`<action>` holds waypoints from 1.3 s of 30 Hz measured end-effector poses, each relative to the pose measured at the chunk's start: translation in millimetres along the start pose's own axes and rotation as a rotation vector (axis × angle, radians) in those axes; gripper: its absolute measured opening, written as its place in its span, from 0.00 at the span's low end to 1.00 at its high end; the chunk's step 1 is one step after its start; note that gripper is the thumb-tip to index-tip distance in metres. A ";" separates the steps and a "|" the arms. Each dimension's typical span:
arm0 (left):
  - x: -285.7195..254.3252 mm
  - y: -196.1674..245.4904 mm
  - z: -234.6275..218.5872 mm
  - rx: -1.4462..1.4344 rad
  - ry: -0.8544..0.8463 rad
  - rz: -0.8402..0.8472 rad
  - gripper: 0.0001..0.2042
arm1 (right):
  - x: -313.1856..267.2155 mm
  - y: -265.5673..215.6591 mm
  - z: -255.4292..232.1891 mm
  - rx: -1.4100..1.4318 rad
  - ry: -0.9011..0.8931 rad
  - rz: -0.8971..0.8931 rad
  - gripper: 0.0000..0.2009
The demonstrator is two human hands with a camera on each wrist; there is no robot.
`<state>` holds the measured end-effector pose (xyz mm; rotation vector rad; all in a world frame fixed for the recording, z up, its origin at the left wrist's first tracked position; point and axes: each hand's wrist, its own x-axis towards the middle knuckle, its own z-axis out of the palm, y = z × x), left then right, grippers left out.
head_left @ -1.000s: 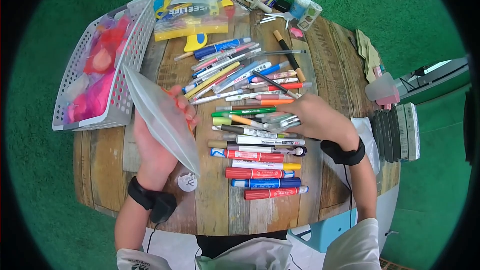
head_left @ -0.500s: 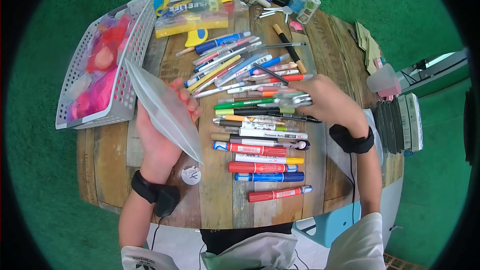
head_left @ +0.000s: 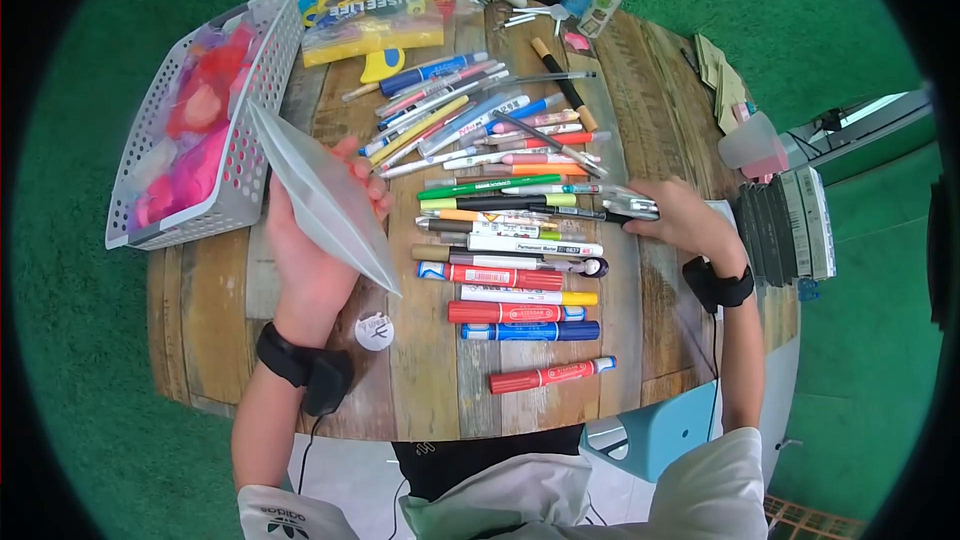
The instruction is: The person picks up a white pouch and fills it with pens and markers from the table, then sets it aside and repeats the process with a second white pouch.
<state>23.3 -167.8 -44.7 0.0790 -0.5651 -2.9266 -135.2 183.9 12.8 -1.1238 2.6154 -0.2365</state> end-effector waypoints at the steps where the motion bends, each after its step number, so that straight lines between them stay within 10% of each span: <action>1: -0.1 -0.1 1.0 0.000 -0.003 0.002 0.25 | -3.5 -1.0 -0.9 0.046 0.008 -0.009 0.21; 12: -2.8 -1.4 8.5 0.025 0.014 -0.023 0.30 | -34.4 -16.9 -29.7 0.522 0.386 0.235 0.10; 17: -8.5 -10.1 16.7 0.125 -0.009 0.027 0.31 | -52.1 -42.7 -41.9 0.296 0.763 0.001 0.08; 29: -68.9 -66.7 50.4 0.176 0.170 0.359 0.27 | -113.1 -135.0 -36.4 0.450 1.046 -0.213 0.11; 39: -105.6 -86.7 51.5 0.191 -0.026 0.061 0.33 | -133.0 -159.5 -24.2 0.219 0.973 -0.495 0.09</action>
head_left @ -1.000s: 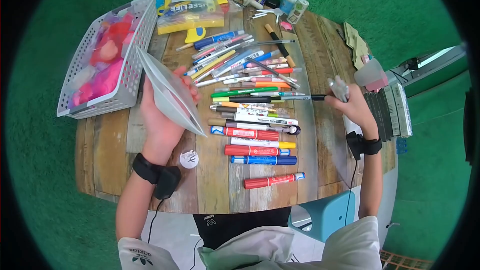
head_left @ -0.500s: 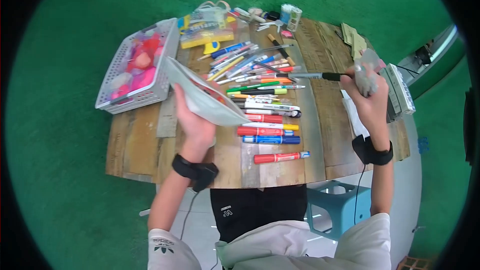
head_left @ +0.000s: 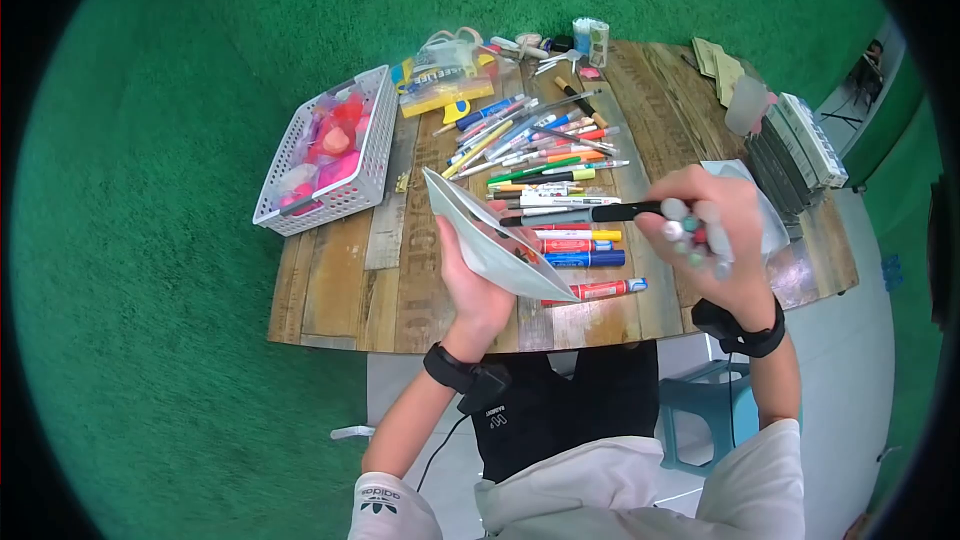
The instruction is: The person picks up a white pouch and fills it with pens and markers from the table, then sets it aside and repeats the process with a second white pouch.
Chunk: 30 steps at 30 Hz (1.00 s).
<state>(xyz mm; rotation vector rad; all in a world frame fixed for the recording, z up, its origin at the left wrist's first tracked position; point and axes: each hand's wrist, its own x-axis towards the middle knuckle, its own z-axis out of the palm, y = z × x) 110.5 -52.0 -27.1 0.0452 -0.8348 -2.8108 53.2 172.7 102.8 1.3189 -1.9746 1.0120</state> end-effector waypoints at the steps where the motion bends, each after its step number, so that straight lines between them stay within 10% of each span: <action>1: -0.3 0.0 1.5 -0.021 0.001 0.007 0.34 | 2.5 -5.7 -6.8 0.066 -0.029 0.038 0.09; 22: -2.0 -19.3 -1.3 0.139 0.177 0.359 0.33 | -27.3 16.5 28.2 0.063 -0.016 -0.058 0.14; 28: -3.2 -22.3 -16.3 0.254 -0.199 0.176 0.31 | -27.0 11.9 50.3 0.088 -0.043 -0.090 0.11; 30: -11.3 -24.5 -11.2 0.205 -0.084 0.124 0.31 | -24.9 14.9 56.5 0.078 -0.024 -0.108 0.11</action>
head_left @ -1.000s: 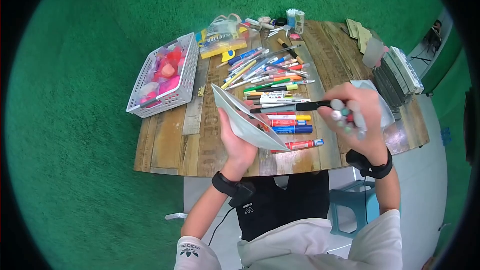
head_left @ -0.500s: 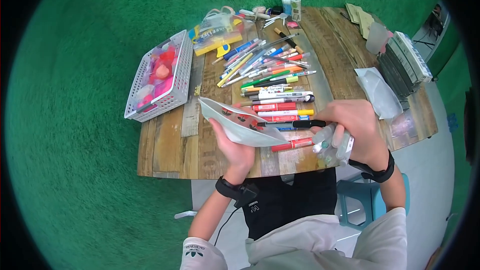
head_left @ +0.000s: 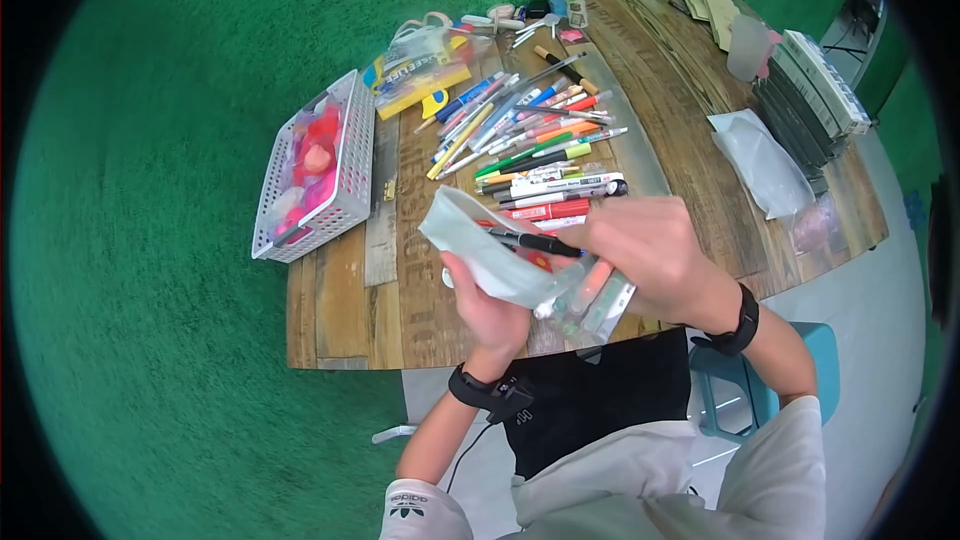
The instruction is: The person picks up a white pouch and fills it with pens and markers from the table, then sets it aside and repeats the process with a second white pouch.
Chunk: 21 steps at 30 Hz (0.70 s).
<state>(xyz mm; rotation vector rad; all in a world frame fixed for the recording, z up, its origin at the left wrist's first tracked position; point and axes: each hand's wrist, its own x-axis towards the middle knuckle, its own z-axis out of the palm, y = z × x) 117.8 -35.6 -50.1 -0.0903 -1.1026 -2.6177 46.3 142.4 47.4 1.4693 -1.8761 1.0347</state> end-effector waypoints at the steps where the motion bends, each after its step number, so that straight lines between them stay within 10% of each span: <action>1: -3.0 2.2 4.7 -0.046 0.115 -0.057 0.30 | 1.6 2.7 -0.4 0.002 0.003 0.001 0.11; 7: 12.3 30.8 12.4 0.070 0.233 0.077 0.27 | 8.1 8.3 -20.5 -0.088 0.291 0.220 0.06; 16: 7.3 64.8 0.1 0.520 0.441 0.633 0.28 | -8.8 6.1 -19.2 0.065 0.241 0.385 0.07; 21: -11.6 44.4 -15.9 0.528 0.511 0.629 0.27 | -7.8 5.4 -5.8 0.166 0.224 0.366 0.09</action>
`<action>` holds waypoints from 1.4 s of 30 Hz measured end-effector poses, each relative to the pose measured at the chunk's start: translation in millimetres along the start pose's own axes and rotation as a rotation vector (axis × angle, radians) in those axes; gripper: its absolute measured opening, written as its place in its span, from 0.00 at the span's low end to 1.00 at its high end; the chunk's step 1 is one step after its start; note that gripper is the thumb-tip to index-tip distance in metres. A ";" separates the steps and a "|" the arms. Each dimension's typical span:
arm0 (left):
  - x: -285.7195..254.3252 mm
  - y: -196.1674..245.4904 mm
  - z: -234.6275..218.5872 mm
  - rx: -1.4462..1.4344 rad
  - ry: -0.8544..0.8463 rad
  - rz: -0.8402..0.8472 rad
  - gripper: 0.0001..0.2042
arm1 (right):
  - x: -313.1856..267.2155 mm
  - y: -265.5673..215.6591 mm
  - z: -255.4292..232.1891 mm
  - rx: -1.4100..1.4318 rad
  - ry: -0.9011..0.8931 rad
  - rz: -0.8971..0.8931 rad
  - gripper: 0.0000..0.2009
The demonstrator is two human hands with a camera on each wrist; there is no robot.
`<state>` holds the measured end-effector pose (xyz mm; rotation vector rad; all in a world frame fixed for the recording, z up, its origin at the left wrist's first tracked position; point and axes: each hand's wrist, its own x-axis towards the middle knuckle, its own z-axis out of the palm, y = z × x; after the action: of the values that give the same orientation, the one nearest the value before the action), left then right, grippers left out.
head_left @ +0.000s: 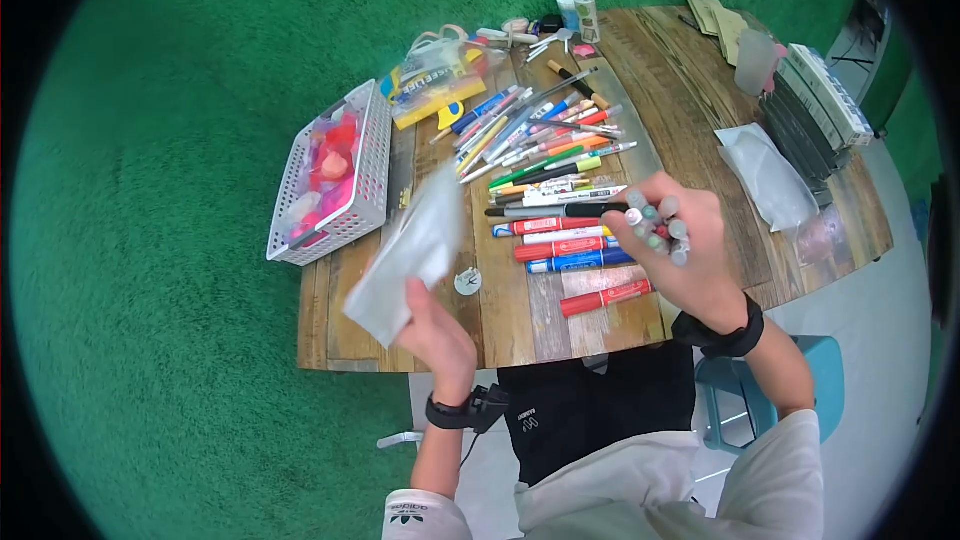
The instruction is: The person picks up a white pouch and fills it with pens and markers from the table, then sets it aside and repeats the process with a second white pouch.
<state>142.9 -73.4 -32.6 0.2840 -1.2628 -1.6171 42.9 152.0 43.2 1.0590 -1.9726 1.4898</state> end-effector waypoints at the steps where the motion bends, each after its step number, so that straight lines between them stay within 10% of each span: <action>1: -6.9 -3.0 -1.5 -0.048 0.034 -0.034 0.27 | -1.4 1.7 3.0 0.002 0.000 -0.008 0.09; 9: -35.1 -7.7 -9.6 0.336 -0.377 0.232 0.28 | -6.6 4.1 13.8 0.038 0.002 0.104 0.13; 18: -44.4 -15.5 -2.9 0.228 -0.439 0.239 0.33 | -4.2 -1.7 -5.6 0.228 0.278 0.378 0.06; 25: -54.5 -11.0 3.2 0.118 -0.571 0.138 0.40 | -4.4 -13.4 1.3 -0.043 0.035 0.069 0.08; 30: -59.0 -13.3 5.9 -0.040 -0.524 0.168 0.35 | -1.5 -5.5 1.4 -0.087 0.194 -0.096 0.07; 32: -62.1 -9.9 8.5 -0.026 -0.370 0.057 0.26 | -2.2 -7.6 -3.3 0.146 0.297 0.240 0.07; 42: -64.2 -10.6 37.4 -0.138 -0.245 0.017 0.13 | -7.5 -14.3 -9.4 0.082 0.220 0.150 0.06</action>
<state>140.0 -0.4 -49.8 -0.0115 -1.3239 -1.7548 57.9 161.5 49.2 0.7550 -1.8835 1.6998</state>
